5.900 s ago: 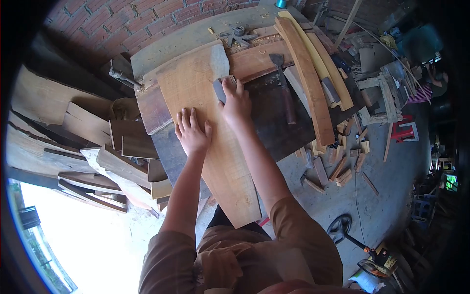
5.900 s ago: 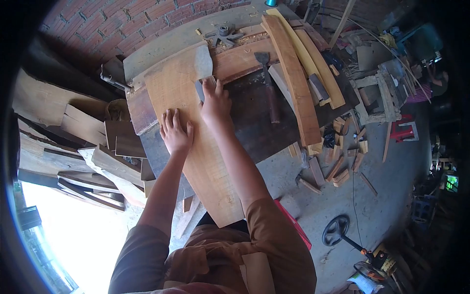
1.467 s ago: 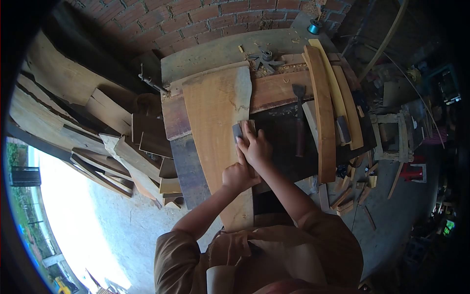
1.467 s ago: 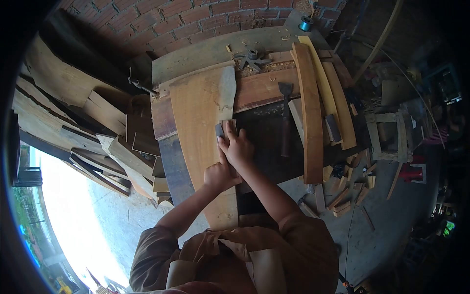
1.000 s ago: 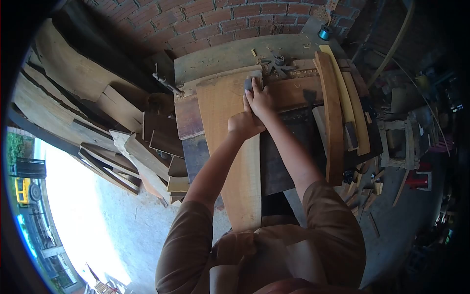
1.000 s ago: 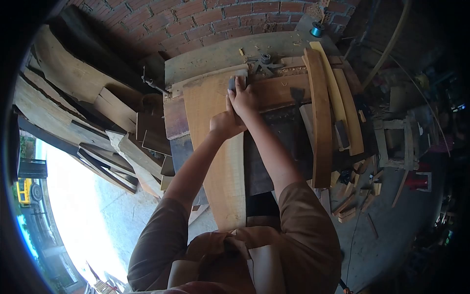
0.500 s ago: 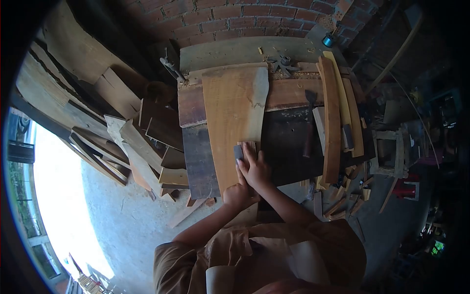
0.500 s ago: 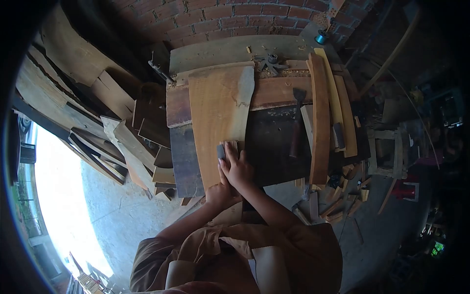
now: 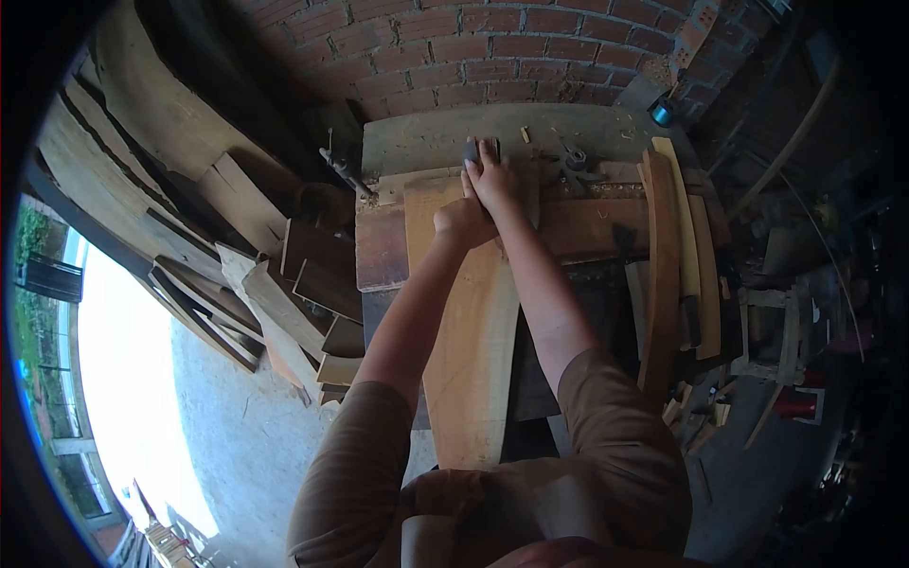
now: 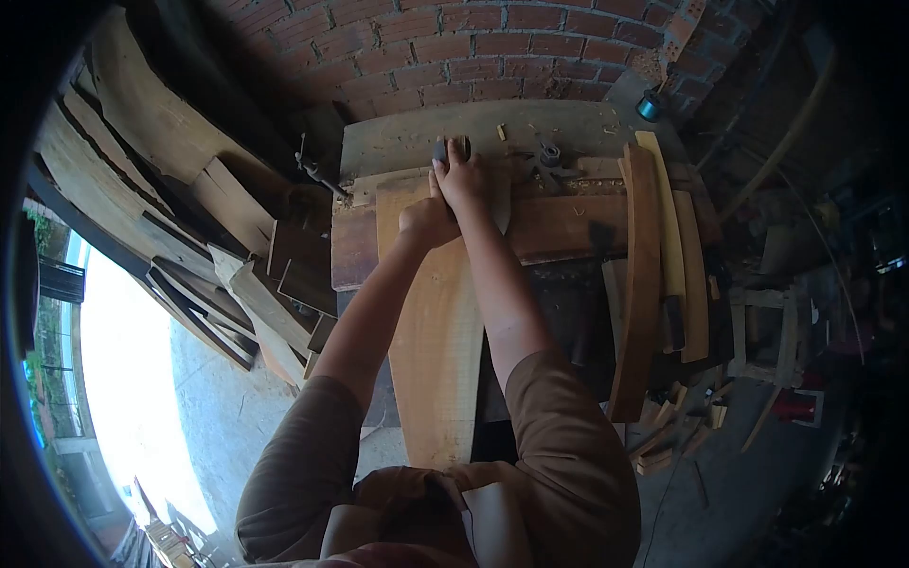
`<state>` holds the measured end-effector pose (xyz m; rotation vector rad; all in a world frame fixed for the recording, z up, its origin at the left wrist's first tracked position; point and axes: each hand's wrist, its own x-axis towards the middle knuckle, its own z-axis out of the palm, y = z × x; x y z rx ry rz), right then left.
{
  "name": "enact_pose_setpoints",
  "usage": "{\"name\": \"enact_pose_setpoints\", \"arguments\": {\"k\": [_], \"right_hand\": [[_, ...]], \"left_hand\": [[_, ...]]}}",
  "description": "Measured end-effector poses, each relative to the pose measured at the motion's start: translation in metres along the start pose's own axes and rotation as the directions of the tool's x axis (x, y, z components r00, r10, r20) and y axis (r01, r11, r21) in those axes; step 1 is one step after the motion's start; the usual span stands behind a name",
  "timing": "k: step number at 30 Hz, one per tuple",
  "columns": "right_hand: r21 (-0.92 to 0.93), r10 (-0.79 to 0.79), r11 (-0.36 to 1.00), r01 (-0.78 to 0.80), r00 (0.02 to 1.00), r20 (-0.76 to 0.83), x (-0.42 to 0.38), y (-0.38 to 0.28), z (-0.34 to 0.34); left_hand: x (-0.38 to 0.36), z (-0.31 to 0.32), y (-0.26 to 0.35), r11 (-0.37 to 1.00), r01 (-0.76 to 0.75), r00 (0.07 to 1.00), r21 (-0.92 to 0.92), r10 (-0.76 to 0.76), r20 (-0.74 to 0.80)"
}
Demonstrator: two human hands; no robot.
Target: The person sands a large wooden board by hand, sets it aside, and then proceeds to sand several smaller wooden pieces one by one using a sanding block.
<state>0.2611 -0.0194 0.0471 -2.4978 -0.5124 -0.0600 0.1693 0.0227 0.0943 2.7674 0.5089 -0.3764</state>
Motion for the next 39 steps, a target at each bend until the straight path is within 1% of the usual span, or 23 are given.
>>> {"name": "enact_pose_setpoints", "arguments": {"k": [3,4,6,7,8,9,10,11,13,14,15,17,18,20,21,22,25,28,33,34,35,37,39], "right_hand": [[-0.037,-0.081,0.996,0.08,0.997,-0.018,-0.087,0.008,-0.003],[-0.083,-0.082,0.993,0.086,0.995,0.048,-0.132,0.005,-0.015],[-0.048,-0.055,0.997,0.066,0.979,0.195,-0.228,-0.002,-0.036],[-0.082,-0.11,0.989,0.122,0.985,0.134,-0.278,0.0,-0.037],[-0.043,-0.098,0.993,0.108,0.978,0.182,-0.319,-0.004,-0.052],[-0.063,-0.154,0.985,0.159,0.985,0.071,-0.354,-0.004,-0.052],[-0.024,-0.156,0.987,0.159,0.985,0.077,-0.374,-0.008,-0.058],[-0.04,-0.132,0.99,0.139,0.983,0.129,-0.383,-0.01,-0.059],[-0.035,-0.14,0.989,0.146,0.98,0.14,-0.371,-0.014,-0.057],[-0.015,-0.153,0.987,0.157,0.978,0.141,-0.358,-0.014,-0.056],[0.003,-0.169,0.985,0.17,0.976,0.141,-0.339,-0.015,-0.053],[0.005,-0.144,0.989,0.145,0.979,0.144,-0.283,-0.015,-0.033],[-0.006,-0.108,0.994,0.11,0.98,0.165,-0.247,-0.019,-0.022],[0.022,-0.117,0.993,0.116,0.991,0.07,-0.17,-0.029,-0.007],[-0.088,-0.069,0.993,0.08,0.991,0.117,-0.134,-0.039,-0.012],[-0.043,-0.041,0.998,0.046,0.993,0.114,-0.102,-0.044,-0.007],[-0.141,-0.036,0.988,0.058,0.987,0.156,-0.052,-0.042,0.005],[-0.115,-0.013,0.993,0.036,0.98,0.2,-0.082,-0.042,0.001],[-0.056,-0.156,0.984,0.17,0.969,0.194,-0.265,-0.022,-0.022],[-0.023,-0.097,0.994,0.11,0.947,0.305,-0.308,-0.025,-0.037],[-0.019,-0.109,0.993,0.119,0.956,0.273,-0.347,-0.024,-0.042],[-0.02,-0.153,0.987,0.158,0.975,0.163,-0.393,-0.025,-0.049],[0.016,-0.087,0.996,0.086,0.97,0.228,-0.39,-0.03,-0.051]], "left_hand": [[-0.079,0.032,-0.004,0.999,-0.05,0.998,-0.017,0.05,0.035],[-0.119,0.051,-0.006,0.996,-0.038,0.998,-0.079,0.042,0.042],[-0.204,0.08,-0.008,0.992,0.021,0.979,-0.125,0.005,0.205],[-0.245,0.105,-0.016,0.986,-0.011,0.977,-0.169,0.047,0.208],[-0.285,0.128,-0.024,0.984,-0.107,0.99,-0.141,0.118,0.073],[-0.318,0.147,-0.03,0.982,-0.162,0.987,-0.096,0.161,-0.013],[-0.336,0.154,-0.032,0.973,-0.217,0.969,-0.08,0.205,-0.138],[-0.338,0.163,-0.035,0.974,-0.209,0.971,-0.089,0.196,-0.137],[-0.334,0.145,-0.032,0.986,-0.062,0.962,-0.152,0.1,0.255],[-0.324,0.139,-0.03,0.986,-0.093,0.972,-0.141,0.121,0.204],[-0.305,0.126,-0.029,0.99,-0.069,0.964,-0.124,0.098,0.246],[-0.255,0.112,-0.032,0.993,-0.062,0.995,-0.103,0.07,0.077],[-0.223,0.086,-0.031,0.994,-0.027,0.99,-0.102,0.041,0.137],[-0.157,0.053,-0.039,0.988,-0.047,0.999,-0.145,0.046,-0.007],[-0.122,0.035,-0.042,0.994,-0.033,0.999,-0.105,0.036,0.024],[-0.094,0.022,-0.044,0.996,-0.011,0.999,-0.089,0.014,0.033],[-0.033,0.028,-0.047,0.998,0.058,0.998,-0.035,-0.059,-0.025],[-0.079,0.028,-0.041,0.998,0.028,0.997,-0.052,-0.031,-0.064],[-0.237,0.084,-0.037,0.994,0.036,0.984,-0.104,-0.017,0.176],[-0.275,0.1,-0.037,0.996,0.035,0.973,-0.087,-0.015,0.229],[-0.312,0.127,-0.045,0.988,-0.045,0.991,-0.145,0.063,0.121],[-0.352,0.158,-0.051,0.977,-0.032,0.984,-0.213,0.068,0.167],[-0.348,0.174,-0.051,0.981,-0.031,0.989,-0.189,0.058,0.139]]}}
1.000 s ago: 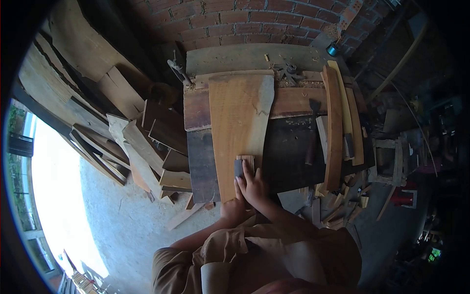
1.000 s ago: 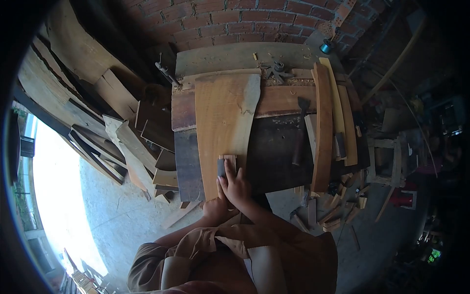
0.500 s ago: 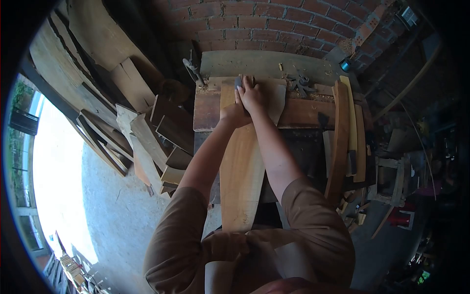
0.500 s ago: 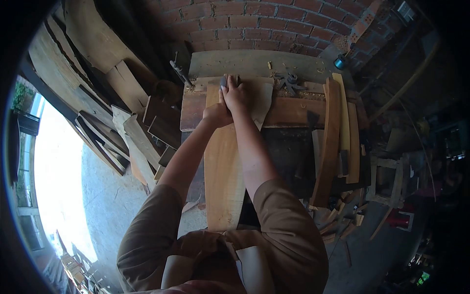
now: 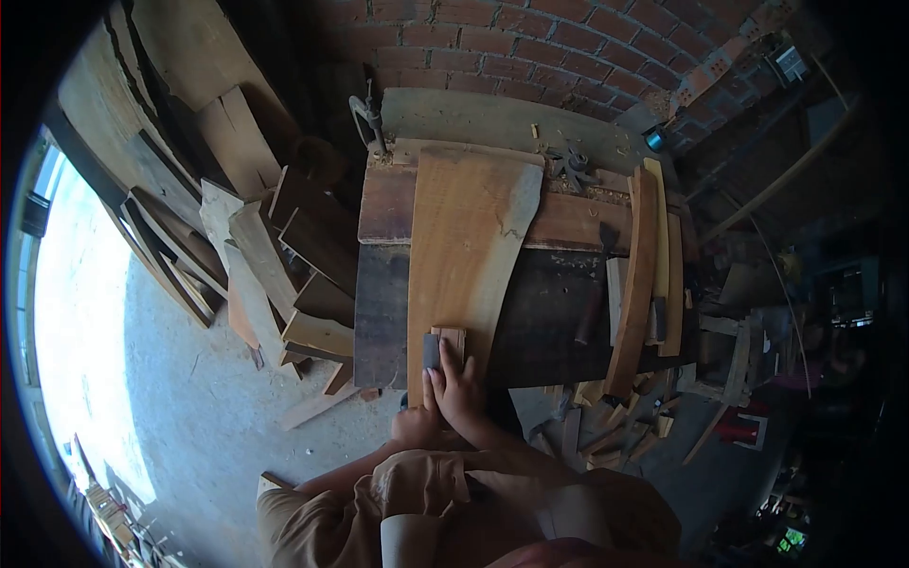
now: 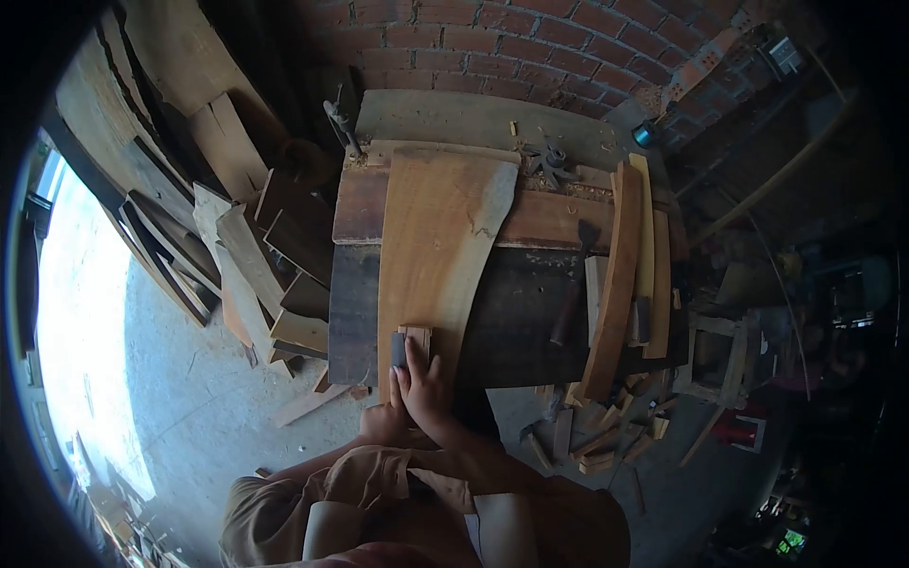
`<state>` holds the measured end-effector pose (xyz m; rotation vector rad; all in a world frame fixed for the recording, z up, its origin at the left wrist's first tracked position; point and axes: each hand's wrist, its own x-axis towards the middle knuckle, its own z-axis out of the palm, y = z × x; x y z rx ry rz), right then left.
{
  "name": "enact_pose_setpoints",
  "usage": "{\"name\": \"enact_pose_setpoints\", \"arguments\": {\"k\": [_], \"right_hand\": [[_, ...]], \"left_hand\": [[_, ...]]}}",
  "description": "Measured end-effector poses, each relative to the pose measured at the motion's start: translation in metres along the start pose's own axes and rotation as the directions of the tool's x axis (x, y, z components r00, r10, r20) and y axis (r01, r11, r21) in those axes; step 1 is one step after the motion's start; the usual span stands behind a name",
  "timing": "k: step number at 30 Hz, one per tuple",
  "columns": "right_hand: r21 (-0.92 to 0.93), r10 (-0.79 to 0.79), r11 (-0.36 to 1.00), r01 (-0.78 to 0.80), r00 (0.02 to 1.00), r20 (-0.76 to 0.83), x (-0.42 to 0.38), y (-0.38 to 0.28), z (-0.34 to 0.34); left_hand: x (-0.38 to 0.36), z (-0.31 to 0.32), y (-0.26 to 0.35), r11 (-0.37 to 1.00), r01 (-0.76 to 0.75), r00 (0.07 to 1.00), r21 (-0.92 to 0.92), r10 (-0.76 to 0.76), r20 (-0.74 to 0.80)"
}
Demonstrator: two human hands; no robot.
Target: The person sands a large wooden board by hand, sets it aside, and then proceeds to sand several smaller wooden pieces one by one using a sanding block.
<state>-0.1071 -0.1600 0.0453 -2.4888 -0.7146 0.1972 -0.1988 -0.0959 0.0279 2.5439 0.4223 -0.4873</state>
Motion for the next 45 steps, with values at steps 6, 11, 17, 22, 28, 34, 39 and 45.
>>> {"name": "enact_pose_setpoints", "arguments": {"k": [6,11,17,22,28,34,39,45], "right_hand": [[0.026,-0.099,0.994,0.102,0.992,-0.078,0.156,0.0,0.013],[-0.009,-0.032,0.999,0.031,0.994,-0.101,0.335,-0.026,0.01],[0.012,-0.082,0.996,0.083,0.994,-0.076,0.336,-0.014,0.014],[-0.006,-0.254,0.967,0.254,0.967,0.035,0.159,0.019,0.017],[0.074,-0.106,0.993,0.096,0.983,0.15,0.011,0.016,-0.017],[0.174,-0.064,0.983,0.06,0.998,0.017,0.11,0.021,-0.003],[-0.002,-0.034,0.999,0.035,0.938,-0.346,0.308,0.015,-0.017],[0.014,-0.066,0.997,0.075,0.943,-0.326,0.284,0.027,-0.005]], "left_hand": [[0.119,-0.102,-0.005,0.996,0.029,0.992,0.086,-0.018,-0.129],[0.262,-0.223,-0.036,0.984,0.02,0.971,0.176,0.023,-0.236],[0.263,-0.196,-0.023,0.985,0.094,0.953,0.145,-0.046,-0.299],[0.116,-0.117,0.023,0.976,0.173,0.984,0.134,-0.167,-0.056],[0.012,-0.04,0.02,0.996,0.092,0.986,0.013,-0.092,0.137],[0.097,-0.087,0.014,0.983,-0.057,0.998,0.173,0.062,-0.021],[0.269,-0.201,0.019,0.97,-0.002,0.995,0.243,0.027,-0.098],[0.233,-0.19,0.031,0.972,0.045,0.994,0.23,-0.021,-0.105]]}}
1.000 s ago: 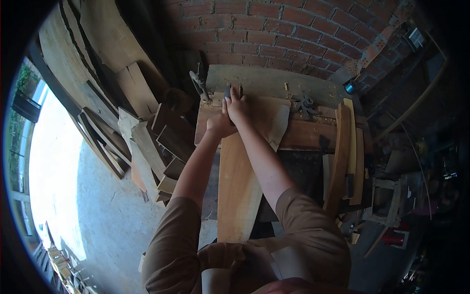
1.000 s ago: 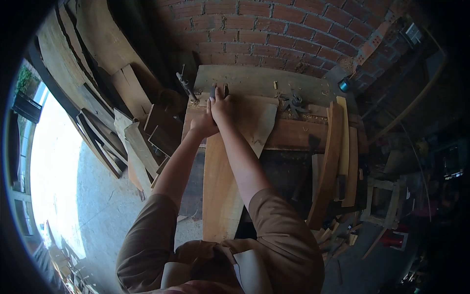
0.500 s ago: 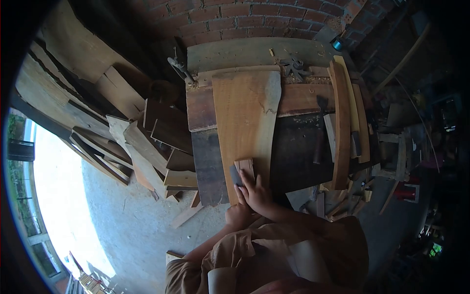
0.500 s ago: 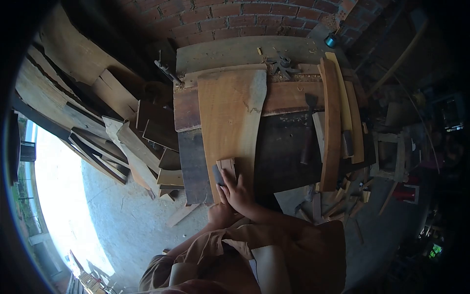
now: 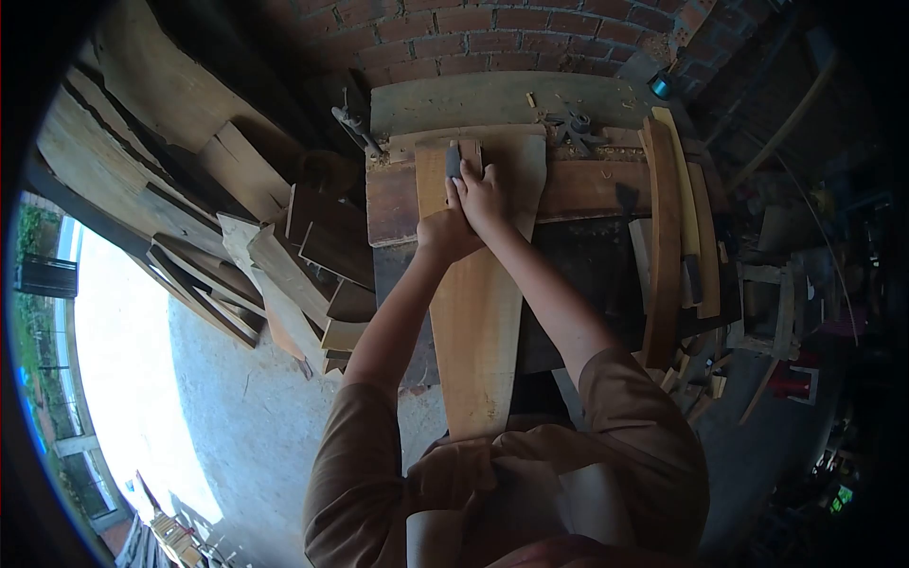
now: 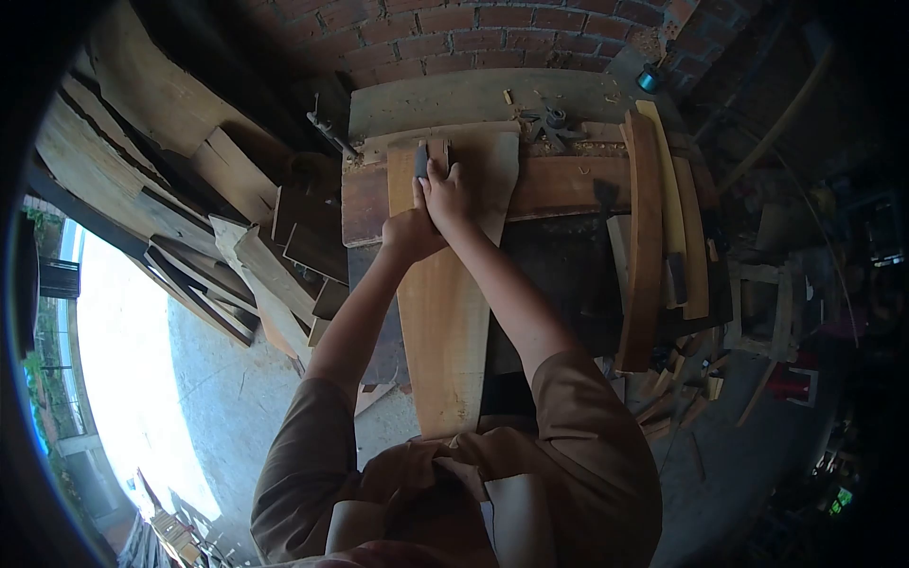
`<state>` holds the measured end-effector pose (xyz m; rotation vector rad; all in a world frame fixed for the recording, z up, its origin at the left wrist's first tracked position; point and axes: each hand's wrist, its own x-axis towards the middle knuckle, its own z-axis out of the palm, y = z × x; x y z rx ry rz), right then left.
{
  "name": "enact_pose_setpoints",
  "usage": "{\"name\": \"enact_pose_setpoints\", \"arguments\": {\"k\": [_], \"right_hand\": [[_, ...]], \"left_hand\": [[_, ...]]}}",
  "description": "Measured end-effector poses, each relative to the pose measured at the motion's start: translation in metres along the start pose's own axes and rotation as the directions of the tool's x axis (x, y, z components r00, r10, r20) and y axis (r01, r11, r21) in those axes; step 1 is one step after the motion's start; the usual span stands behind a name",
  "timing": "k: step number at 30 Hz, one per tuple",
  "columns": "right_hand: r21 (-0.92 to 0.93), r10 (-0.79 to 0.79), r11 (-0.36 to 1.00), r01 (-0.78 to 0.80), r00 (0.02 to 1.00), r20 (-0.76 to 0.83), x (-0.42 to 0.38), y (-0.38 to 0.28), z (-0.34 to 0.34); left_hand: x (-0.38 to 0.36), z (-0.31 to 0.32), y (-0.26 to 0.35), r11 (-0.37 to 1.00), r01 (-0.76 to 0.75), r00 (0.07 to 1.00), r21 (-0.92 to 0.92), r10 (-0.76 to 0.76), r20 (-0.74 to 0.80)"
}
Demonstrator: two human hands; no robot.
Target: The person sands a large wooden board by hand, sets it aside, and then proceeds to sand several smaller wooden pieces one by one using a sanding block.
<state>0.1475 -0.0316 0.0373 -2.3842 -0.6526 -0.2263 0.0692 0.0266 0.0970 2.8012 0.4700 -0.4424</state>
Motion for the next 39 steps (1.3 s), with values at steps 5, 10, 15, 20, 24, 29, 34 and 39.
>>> {"name": "enact_pose_setpoints", "arguments": {"k": [5,10,15,20,24,29,34,39], "right_hand": [[0.11,-0.123,0.987,0.113,0.989,0.082,-0.16,-0.008,-0.054],[0.092,-0.019,0.996,0.007,0.991,0.129,-0.247,-0.014,-0.094],[0.133,-0.004,0.991,-0.007,0.997,0.081,-0.179,-0.001,-0.066],[0.158,0.041,0.987,-0.033,0.998,-0.052,-0.009,0.015,-0.009],[0.124,0.025,0.992,-0.022,0.999,-0.025,0.067,0.019,0.002],[0.025,-0.051,0.998,0.051,0.998,-0.029,-0.012,0.028,-0.006],[0.06,0.008,0.998,-0.016,0.991,0.133,-0.187,0.003,-0.074],[0.088,0.088,0.991,-0.096,0.992,0.087,-0.245,-0.002,-0.099]], "left_hand": [[-0.138,0.079,0.025,0.954,0.139,0.972,-0.267,-0.08,0.219],[-0.218,0.145,0.026,0.962,-0.23,0.936,-0.148,0.177,-0.305],[-0.146,0.102,0.024,0.985,-0.075,0.99,-0.152,0.092,0.106],[0.014,0.014,0.003,0.99,-0.091,0.992,-0.105,0.1,0.079],[0.073,-0.015,0.01,0.999,-0.027,0.997,0.038,0.03,-0.071],[0.006,0.026,0.019,0.996,-0.075,0.993,-0.038,0.071,-0.097],[-0.153,0.076,0.048,0.99,0.013,0.952,-0.139,0.03,0.305],[-0.197,0.107,0.053,0.991,-0.07,0.909,-0.113,0.11,0.403]]}}
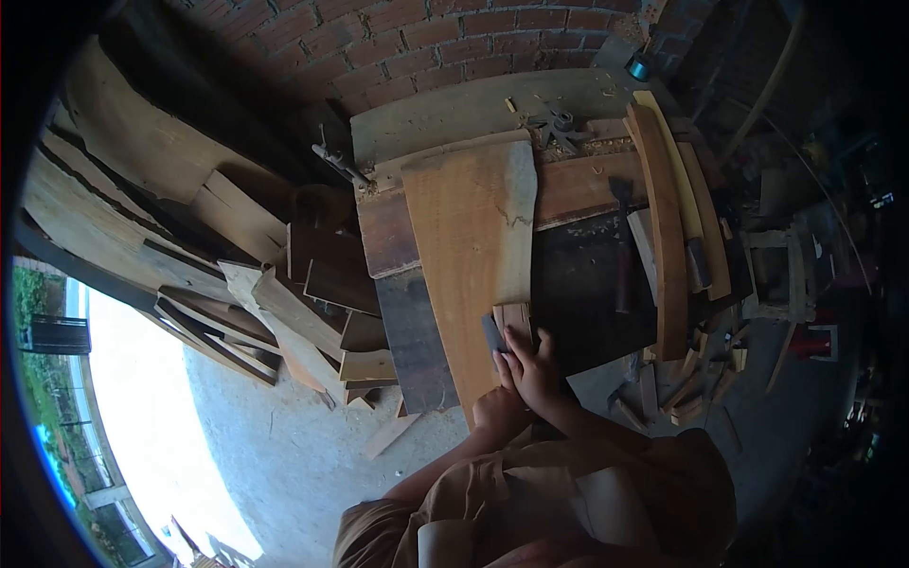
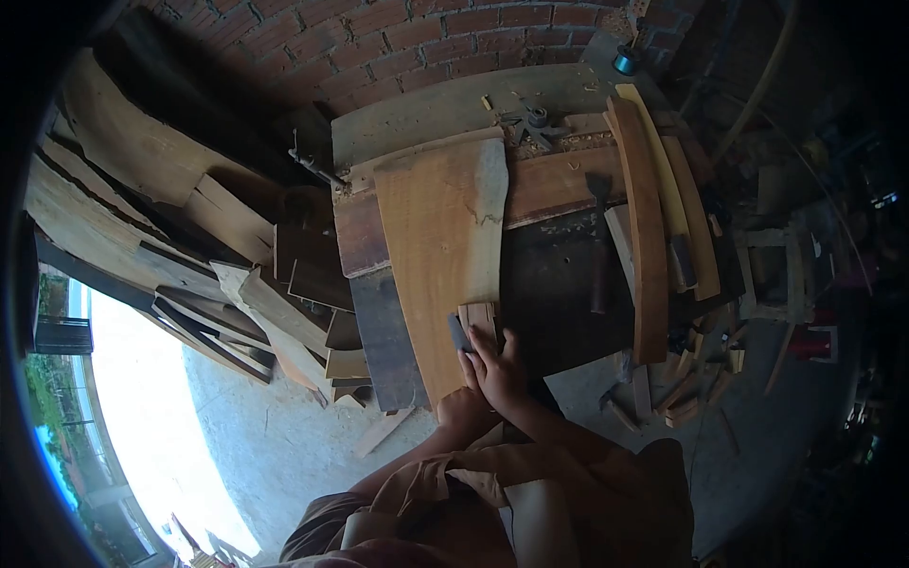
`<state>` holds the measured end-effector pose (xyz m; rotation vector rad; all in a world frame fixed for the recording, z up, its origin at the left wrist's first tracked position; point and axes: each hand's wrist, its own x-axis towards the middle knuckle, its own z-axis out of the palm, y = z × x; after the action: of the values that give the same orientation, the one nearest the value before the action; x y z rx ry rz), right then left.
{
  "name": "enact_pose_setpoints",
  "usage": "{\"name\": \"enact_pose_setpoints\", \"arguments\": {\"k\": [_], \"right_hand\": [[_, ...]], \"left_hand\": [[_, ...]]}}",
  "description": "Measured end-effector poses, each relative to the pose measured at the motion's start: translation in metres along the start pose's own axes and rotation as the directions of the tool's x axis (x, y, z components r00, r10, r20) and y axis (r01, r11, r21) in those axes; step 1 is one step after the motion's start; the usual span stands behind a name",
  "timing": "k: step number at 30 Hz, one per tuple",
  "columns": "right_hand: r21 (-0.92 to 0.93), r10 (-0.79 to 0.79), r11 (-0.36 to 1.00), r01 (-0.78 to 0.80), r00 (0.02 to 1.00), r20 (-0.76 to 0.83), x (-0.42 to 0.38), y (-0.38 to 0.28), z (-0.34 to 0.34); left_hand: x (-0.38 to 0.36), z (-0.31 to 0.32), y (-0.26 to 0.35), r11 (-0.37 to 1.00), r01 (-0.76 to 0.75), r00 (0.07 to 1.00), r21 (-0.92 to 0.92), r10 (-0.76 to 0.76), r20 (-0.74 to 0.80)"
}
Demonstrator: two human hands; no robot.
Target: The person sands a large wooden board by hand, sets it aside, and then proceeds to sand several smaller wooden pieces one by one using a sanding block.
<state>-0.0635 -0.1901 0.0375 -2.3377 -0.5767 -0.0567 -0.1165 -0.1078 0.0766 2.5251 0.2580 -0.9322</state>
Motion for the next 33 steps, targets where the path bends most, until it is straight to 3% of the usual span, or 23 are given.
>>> {"name": "enact_pose_setpoints", "arguments": {"k": [1,2,4,6,8,10,12,15,16,18,20,22,24,26,29,33], "right_hand": [[0.03,0.028,0.999,-0.029,0.999,0.026,0.011,0.001,0.001],[0.061,0.051,0.997,-0.053,0.998,0.048,0.025,0.003,0.003],[0.111,0.038,0.993,-0.038,0.999,0.002,0.06,0.01,0.012],[0.137,0.028,0.99,-0.018,0.997,-0.076,0.109,0.019,0.023],[0.124,-0.019,0.992,0.031,0.995,-0.097,0.175,0.025,0.028],[0.016,-0.033,0.999,0.036,0.992,-0.12,0.248,0.036,0.044],[-0.038,0.042,0.998,-0.04,0.998,0.049,0.307,0.029,0.029],[-0.183,0.053,0.982,-0.041,0.997,0.063,0.337,0.032,0.033],[-0.188,0.055,0.981,-0.043,0.997,0.059,0.33,0.03,0.034],[0.16,0.397,0.9,-0.405,0.914,0.082,0.301,0.022,0.035],[-0.146,0.127,0.983,-0.111,0.986,0.106,0.248,0.026,0.032],[-0.142,0.064,0.989,-0.046,0.99,0.123,0.192,0.026,0.025],[-0.18,0.06,0.983,-0.038,0.992,0.115,0.134,0.016,0.009],[-0.174,0.062,0.984,-0.046,0.994,0.087,0.081,0.017,0.007],[-0.209,0.056,0.978,-0.022,0.985,0.16,0.023,0.011,-0.012],[-0.236,0.038,0.972,0.011,0.979,0.2,-0.006,0.01,-0.022]], "left_hand": [[0.007,-0.012,0.001,0.995,0.042,0.994,-0.089,-0.032,0.104],[0.016,-0.024,0.003,0.996,0.04,0.995,-0.084,-0.032,0.097],[0.038,-0.05,0.006,0.999,0.042,0.999,0.0,-0.042,-0.014],[0.073,-0.076,0.003,0.991,0.012,0.975,0.133,0.018,-0.221],[0.104,-0.137,0.009,0.996,0.027,0.98,0.09,-0.009,-0.196],[0.159,-0.178,-0.001,0.993,0.013,0.965,0.12,0.019,-0.262],[0.193,-0.222,0.001,0.994,0.058,0.957,0.096,-0.028,-0.29],[0.206,-0.231,0.006,0.991,0.087,0.952,0.1,-0.053,-0.301],[0.205,-0.226,0.006,0.986,0.109,0.944,0.125,-0.063,-0.323],[0.182,-0.203,0.002,0.995,0.055,0.941,0.084,-0.023,-0.339],[0.148,-0.172,0.006,0.997,0.063,0.942,0.036,-0.048,-0.332],[0.115,-0.134,0.013,0.995,0.102,0.962,-0.012,-0.101,-0.252],[0.083,-0.087,0.017,0.997,0.076,0.955,-0.03,-0.082,-0.286],[0.047,-0.056,0.02,0.991,0.082,0.982,-0.109,-0.099,-0.159],[0.018,0.0,0.009,0.994,-0.04,0.972,-0.1,0.015,-0.233],[0.001,0.022,-0.004,0.94,-0.234,0.963,-0.248,0.188,-0.192]]}}
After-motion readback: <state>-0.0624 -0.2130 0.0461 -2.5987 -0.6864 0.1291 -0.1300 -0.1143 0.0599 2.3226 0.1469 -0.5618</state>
